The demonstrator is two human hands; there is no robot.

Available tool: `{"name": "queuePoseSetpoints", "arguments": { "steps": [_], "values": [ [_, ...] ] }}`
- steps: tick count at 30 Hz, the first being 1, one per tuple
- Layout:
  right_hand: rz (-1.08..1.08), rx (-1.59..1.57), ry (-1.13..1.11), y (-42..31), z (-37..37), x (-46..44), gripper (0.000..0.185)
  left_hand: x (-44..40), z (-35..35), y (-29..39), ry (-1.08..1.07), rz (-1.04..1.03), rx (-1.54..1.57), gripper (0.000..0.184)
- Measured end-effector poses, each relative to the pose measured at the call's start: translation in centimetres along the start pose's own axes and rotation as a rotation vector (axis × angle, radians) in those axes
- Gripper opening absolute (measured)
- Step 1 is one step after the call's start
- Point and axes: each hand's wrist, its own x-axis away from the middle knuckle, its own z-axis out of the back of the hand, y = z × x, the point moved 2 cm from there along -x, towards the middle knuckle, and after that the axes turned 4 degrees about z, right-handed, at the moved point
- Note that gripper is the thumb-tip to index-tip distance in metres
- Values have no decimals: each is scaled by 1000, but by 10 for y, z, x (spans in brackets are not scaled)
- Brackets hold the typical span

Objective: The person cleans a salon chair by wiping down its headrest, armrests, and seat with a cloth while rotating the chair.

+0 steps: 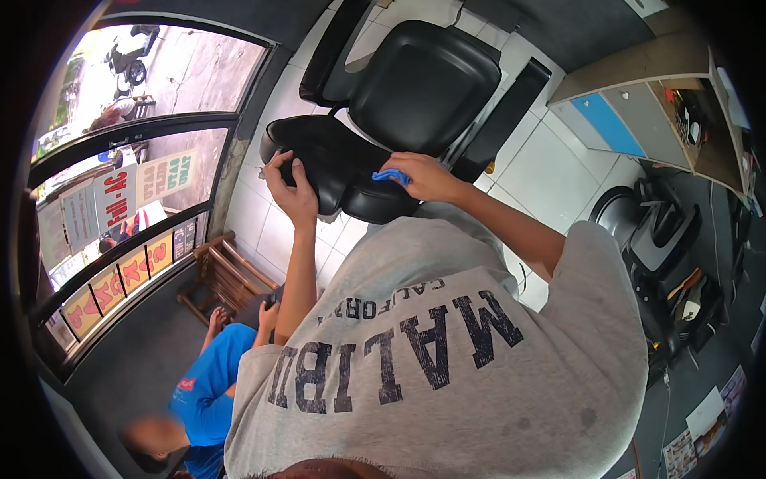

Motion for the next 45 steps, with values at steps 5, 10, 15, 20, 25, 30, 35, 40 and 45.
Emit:
{"name": "queuePoseSetpoints", "arguments": {
  "steps": [5,10,15,20,25,30,35,40,45],
  "values": [
    [86,-33,64,-2,-8,0,46,0,1,-2,-10,-22,-4,16],
    [34,123,16,30,-18,-17,60,2,2,-2,-9,-23,-5,17],
    [40,225,19,35,-28,-44,55,2,2,-4,-1,-9,16,18],
    [177,246,-25,-11,-18,-38,51,2,2,-2,5,-12,24,18],
    [243,142,-97,-59,6,-27,57,2,2,-3,3,-19,16,18],
    [236,264,102,-3,-20,-39,52,0,0,-4,11,-17,10,18],
    [139,185,83,6,-27,-45,50,-1,0,-6,11,-36,13,19],
    [282,172,21,-53,-2,-28,54,0,-1,-3,7,-10,7,18],
    [297,231,36,14,-11,-45,54,2,2,-4,-1,-19,-1,19]
  ]
}}
